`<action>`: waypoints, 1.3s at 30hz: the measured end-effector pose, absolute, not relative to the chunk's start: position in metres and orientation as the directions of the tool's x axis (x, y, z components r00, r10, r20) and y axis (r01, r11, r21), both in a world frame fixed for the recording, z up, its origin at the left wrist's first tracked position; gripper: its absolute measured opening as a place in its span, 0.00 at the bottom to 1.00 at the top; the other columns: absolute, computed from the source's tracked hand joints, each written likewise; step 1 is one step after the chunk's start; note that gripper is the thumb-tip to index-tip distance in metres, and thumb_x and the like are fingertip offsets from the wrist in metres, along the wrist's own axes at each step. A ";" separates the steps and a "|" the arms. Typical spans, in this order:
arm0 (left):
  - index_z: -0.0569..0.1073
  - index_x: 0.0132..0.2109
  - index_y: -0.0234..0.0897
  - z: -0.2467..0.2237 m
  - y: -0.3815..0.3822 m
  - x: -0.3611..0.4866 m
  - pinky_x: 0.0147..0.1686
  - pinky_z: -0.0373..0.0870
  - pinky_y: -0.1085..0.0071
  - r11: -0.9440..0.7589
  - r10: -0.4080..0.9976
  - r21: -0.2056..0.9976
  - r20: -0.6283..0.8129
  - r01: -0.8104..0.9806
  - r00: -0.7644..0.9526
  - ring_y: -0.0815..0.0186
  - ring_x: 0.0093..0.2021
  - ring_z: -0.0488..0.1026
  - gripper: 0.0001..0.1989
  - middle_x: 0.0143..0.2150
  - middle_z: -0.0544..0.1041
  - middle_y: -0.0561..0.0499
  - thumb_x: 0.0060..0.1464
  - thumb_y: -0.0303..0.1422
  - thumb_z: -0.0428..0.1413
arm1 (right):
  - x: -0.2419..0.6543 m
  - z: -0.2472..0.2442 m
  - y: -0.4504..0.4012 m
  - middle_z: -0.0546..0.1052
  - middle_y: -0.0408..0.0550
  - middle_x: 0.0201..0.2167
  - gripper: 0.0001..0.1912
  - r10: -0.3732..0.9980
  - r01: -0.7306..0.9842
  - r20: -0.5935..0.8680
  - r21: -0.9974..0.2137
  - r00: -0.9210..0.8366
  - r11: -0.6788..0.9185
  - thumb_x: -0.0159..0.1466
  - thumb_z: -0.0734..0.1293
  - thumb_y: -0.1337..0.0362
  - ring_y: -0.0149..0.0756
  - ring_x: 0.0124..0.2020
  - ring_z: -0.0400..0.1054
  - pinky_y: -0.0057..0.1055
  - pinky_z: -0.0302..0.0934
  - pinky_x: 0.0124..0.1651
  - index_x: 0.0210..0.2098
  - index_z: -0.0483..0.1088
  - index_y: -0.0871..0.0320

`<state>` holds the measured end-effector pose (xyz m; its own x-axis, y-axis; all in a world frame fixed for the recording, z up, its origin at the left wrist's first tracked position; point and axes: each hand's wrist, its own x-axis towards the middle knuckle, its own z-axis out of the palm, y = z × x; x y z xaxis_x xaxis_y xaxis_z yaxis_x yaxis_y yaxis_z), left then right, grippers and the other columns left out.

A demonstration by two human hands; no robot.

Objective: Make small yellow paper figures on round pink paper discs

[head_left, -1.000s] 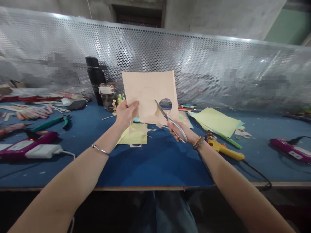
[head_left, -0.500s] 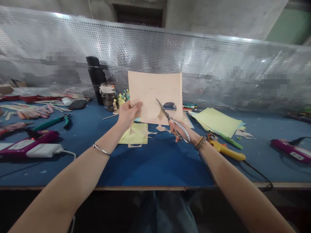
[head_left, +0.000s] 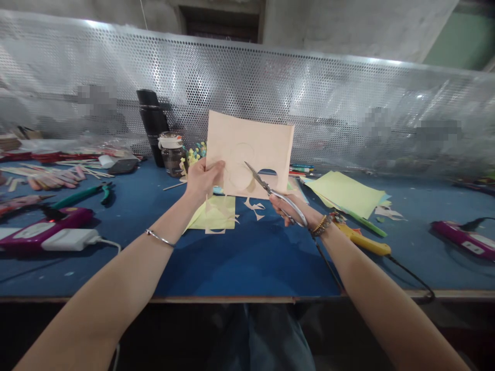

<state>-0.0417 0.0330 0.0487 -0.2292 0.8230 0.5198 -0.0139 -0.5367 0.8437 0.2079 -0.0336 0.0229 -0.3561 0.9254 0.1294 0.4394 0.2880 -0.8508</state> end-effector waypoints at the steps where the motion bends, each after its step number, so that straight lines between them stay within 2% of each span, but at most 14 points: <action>1: 0.74 0.28 0.36 0.049 0.033 -0.042 0.21 0.62 0.73 -0.535 0.823 0.845 0.520 -0.008 -0.228 0.70 0.22 0.65 0.07 0.22 0.71 0.52 0.42 0.34 0.63 | 0.208 0.023 -0.034 0.61 0.38 0.19 0.27 0.928 0.451 0.126 -0.846 -0.350 0.286 0.59 0.60 0.37 0.23 0.13 0.55 0.24 0.58 0.14 0.25 0.60 0.57; 7: 0.73 0.26 0.36 0.052 0.028 -0.043 0.21 0.61 0.73 -0.517 0.833 0.856 0.508 0.021 -0.218 0.71 0.22 0.64 0.08 0.22 0.69 0.53 0.42 0.35 0.63 | 0.208 0.028 -0.036 0.62 0.40 0.17 0.30 0.951 0.562 0.062 -0.794 -0.302 0.231 0.58 0.58 0.35 0.26 0.13 0.59 0.26 0.58 0.15 0.22 0.59 0.58; 12: 0.72 0.26 0.35 0.054 0.025 -0.040 0.20 0.59 0.72 -0.490 0.847 0.872 0.481 0.022 -0.226 0.70 0.22 0.64 0.08 0.22 0.69 0.52 0.44 0.33 0.62 | 0.206 0.031 -0.039 0.62 0.39 0.16 0.29 0.959 0.556 0.030 -0.810 -0.282 0.189 0.58 0.59 0.37 0.25 0.12 0.57 0.26 0.57 0.15 0.21 0.59 0.58; 14: 0.74 0.31 0.35 0.056 0.023 -0.040 0.24 0.63 0.72 -0.498 0.844 0.867 0.487 0.008 -0.224 0.68 0.26 0.68 0.07 0.25 0.72 0.51 0.44 0.32 0.62 | 0.205 0.031 -0.040 0.60 0.38 0.15 0.28 0.951 0.478 0.051 -0.856 -0.304 0.199 0.59 0.60 0.38 0.24 0.12 0.56 0.25 0.57 0.14 0.22 0.59 0.57; 16: 0.74 0.42 0.37 0.059 0.017 -0.040 0.31 0.67 0.72 -0.568 0.793 0.823 0.548 0.002 -0.267 0.65 0.36 0.72 0.14 0.34 0.75 0.49 0.45 0.31 0.63 | 0.205 0.030 -0.038 0.59 0.36 0.15 0.27 0.943 0.355 0.084 -0.913 -0.323 0.202 0.59 0.59 0.38 0.23 0.11 0.54 0.24 0.56 0.13 0.23 0.58 0.57; 18: 0.72 0.48 0.41 0.062 0.009 -0.039 0.40 0.68 0.74 -0.686 0.659 0.722 0.670 0.093 -0.341 0.63 0.47 0.71 0.22 0.45 0.74 0.49 0.44 0.31 0.65 | 0.205 0.028 -0.035 0.57 0.35 0.14 0.29 0.942 0.244 0.086 -0.955 -0.324 0.171 0.59 0.58 0.36 0.23 0.11 0.53 0.23 0.54 0.12 0.23 0.57 0.56; 19: 0.72 0.49 0.42 0.062 0.004 -0.038 0.43 0.67 0.74 -0.729 0.588 0.664 0.733 0.169 -0.343 0.64 0.49 0.69 0.23 0.48 0.73 0.50 0.44 0.32 0.65 | 0.205 0.027 -0.033 0.56 0.35 0.14 0.29 0.945 0.203 0.074 -0.969 -0.320 0.145 0.59 0.57 0.35 0.23 0.11 0.52 0.23 0.54 0.12 0.22 0.56 0.56; 20: 0.72 0.49 0.41 0.062 -0.001 -0.035 0.43 0.67 0.74 -0.752 0.540 0.617 0.778 0.230 -0.321 0.65 0.48 0.70 0.20 0.49 0.72 0.50 0.47 0.34 0.64 | 0.204 0.026 -0.031 0.56 0.34 0.14 0.30 0.947 0.168 0.062 -0.978 -0.315 0.120 0.58 0.57 0.34 0.23 0.11 0.52 0.22 0.54 0.12 0.22 0.56 0.56; 22: 0.75 0.40 0.38 0.059 -0.012 -0.026 0.36 0.69 0.74 -0.751 0.577 0.610 0.793 0.253 -0.198 0.69 0.36 0.72 0.10 0.37 0.75 0.50 0.52 0.39 0.60 | 0.203 0.025 -0.029 0.56 0.34 0.13 0.30 0.953 0.112 0.058 -0.989 -0.298 0.095 0.58 0.57 0.34 0.23 0.11 0.52 0.22 0.54 0.12 0.22 0.56 0.56; 24: 0.74 0.28 0.36 0.054 -0.022 -0.011 0.24 0.67 0.74 -0.652 0.754 0.745 0.657 0.143 0.014 0.70 0.23 0.70 0.17 0.24 0.73 0.49 0.54 0.46 0.56 | 0.201 0.023 -0.028 0.57 0.34 0.14 0.30 0.961 0.078 0.067 -0.993 -0.269 0.092 0.58 0.57 0.34 0.23 0.11 0.53 0.22 0.54 0.12 0.22 0.56 0.56; 27: 0.75 0.30 0.35 0.048 -0.032 0.010 0.18 0.66 0.73 -0.242 0.928 0.964 0.262 -0.108 0.264 0.69 0.18 0.71 0.24 0.22 0.75 0.46 0.52 0.53 0.53 | 0.195 0.020 -0.028 0.56 0.34 0.14 0.30 0.964 0.073 0.076 -0.993 -0.253 0.098 0.58 0.57 0.34 0.22 0.11 0.53 0.22 0.55 0.13 0.22 0.56 0.56; 30: 0.74 0.33 0.34 0.048 -0.032 0.019 0.19 0.69 0.74 0.121 0.952 0.944 -0.021 -0.309 0.307 0.67 0.22 0.74 0.22 0.26 0.78 0.46 0.50 0.52 0.57 | 0.188 0.017 -0.029 0.56 0.34 0.13 0.30 0.957 0.114 0.097 -0.985 -0.275 0.132 0.58 0.56 0.34 0.23 0.11 0.53 0.22 0.57 0.14 0.22 0.56 0.56; 32: 0.73 0.33 0.34 0.048 -0.027 0.018 0.22 0.71 0.75 0.175 0.966 0.885 -0.070 -0.430 0.248 0.68 0.24 0.75 0.19 0.28 0.78 0.46 0.49 0.49 0.60 | 0.184 0.015 -0.030 0.56 0.34 0.12 0.29 0.951 0.133 0.109 -0.979 -0.290 0.153 0.59 0.56 0.35 0.24 0.11 0.53 0.22 0.56 0.13 0.23 0.57 0.56; 39: 0.73 0.34 0.35 0.042 -0.010 0.007 0.30 0.75 0.80 0.055 0.998 0.781 -0.037 -0.622 0.043 0.71 0.33 0.77 0.08 0.37 0.79 0.46 0.50 0.34 0.63 | 0.180 0.011 -0.031 0.57 0.34 0.14 0.30 0.937 0.145 0.069 -0.982 -0.342 0.125 0.58 0.57 0.35 0.23 0.12 0.53 0.23 0.60 0.16 0.23 0.57 0.56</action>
<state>0.0073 -0.0100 0.0419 0.0429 0.9984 -0.0365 -0.6221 0.0553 0.7810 0.1801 -0.0309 0.0108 -0.3418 0.9372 0.0689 0.1446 0.1249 -0.9816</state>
